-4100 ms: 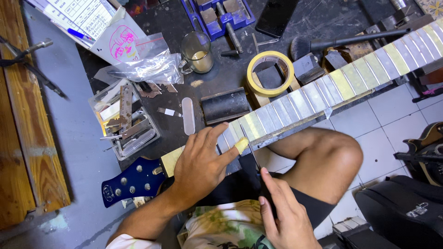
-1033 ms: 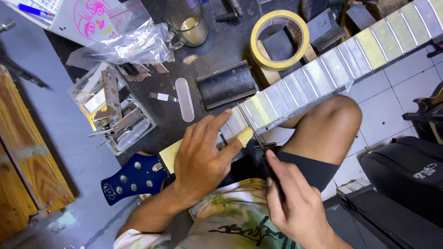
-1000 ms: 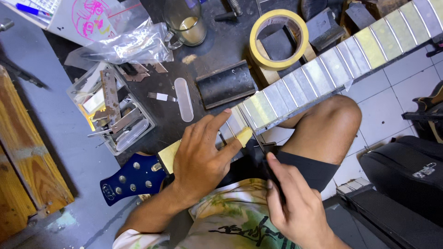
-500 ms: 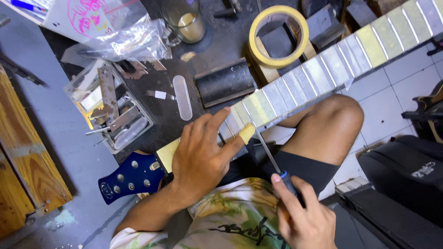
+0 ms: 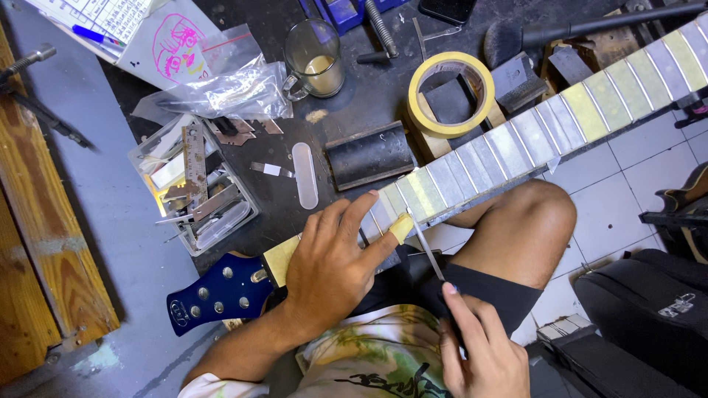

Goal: The person uses a small metal file to smooth the edges of the frets on a guitar neck. The frets are partially covered with masking tape to protect the fretboard. The person holds the neck steady with one hand and files the fret edges with the other.

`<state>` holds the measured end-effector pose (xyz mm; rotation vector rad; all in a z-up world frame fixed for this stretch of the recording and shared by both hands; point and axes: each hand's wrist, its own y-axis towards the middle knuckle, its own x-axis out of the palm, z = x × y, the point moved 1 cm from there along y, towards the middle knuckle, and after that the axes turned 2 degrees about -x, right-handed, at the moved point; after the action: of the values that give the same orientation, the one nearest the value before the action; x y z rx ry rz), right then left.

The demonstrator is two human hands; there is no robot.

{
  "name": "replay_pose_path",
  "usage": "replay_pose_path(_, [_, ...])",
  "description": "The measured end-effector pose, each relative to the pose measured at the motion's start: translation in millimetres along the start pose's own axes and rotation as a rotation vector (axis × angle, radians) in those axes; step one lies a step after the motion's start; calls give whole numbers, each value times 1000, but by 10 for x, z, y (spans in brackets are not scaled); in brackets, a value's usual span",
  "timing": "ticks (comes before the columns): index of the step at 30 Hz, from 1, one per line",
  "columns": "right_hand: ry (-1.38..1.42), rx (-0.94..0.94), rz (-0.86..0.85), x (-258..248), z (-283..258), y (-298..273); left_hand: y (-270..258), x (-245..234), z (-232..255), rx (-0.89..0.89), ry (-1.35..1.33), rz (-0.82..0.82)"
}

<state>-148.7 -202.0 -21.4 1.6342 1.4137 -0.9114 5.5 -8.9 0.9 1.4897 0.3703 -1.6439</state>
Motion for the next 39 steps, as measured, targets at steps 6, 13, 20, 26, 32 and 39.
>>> replay_pose_path(6, [5, 27, 29, -34, -57, -21, -13, -11, 2, 10, -12, 10])
replay_pose_path(13, [-3, -38, -165, 33, -32, 242, 6, -5, 8, -2, -3, 2])
replay_pose_path(20, [-71, 41, -147, -27, -36, 41, 12, -30, 12, -11, -73, -27])
replay_pose_path(26, [-46, -41, -160, 17, -107, 373, 24, -52, 3, -12, -91, -39])
replay_pose_path(32, [-4, -154, -96, -101, -69, 204, 53, -45, 7, -8, -84, 26])
replay_pose_path(39, [-62, -92, -119, -52, -159, 431, 79, -53, 14, -11, -15, -15])
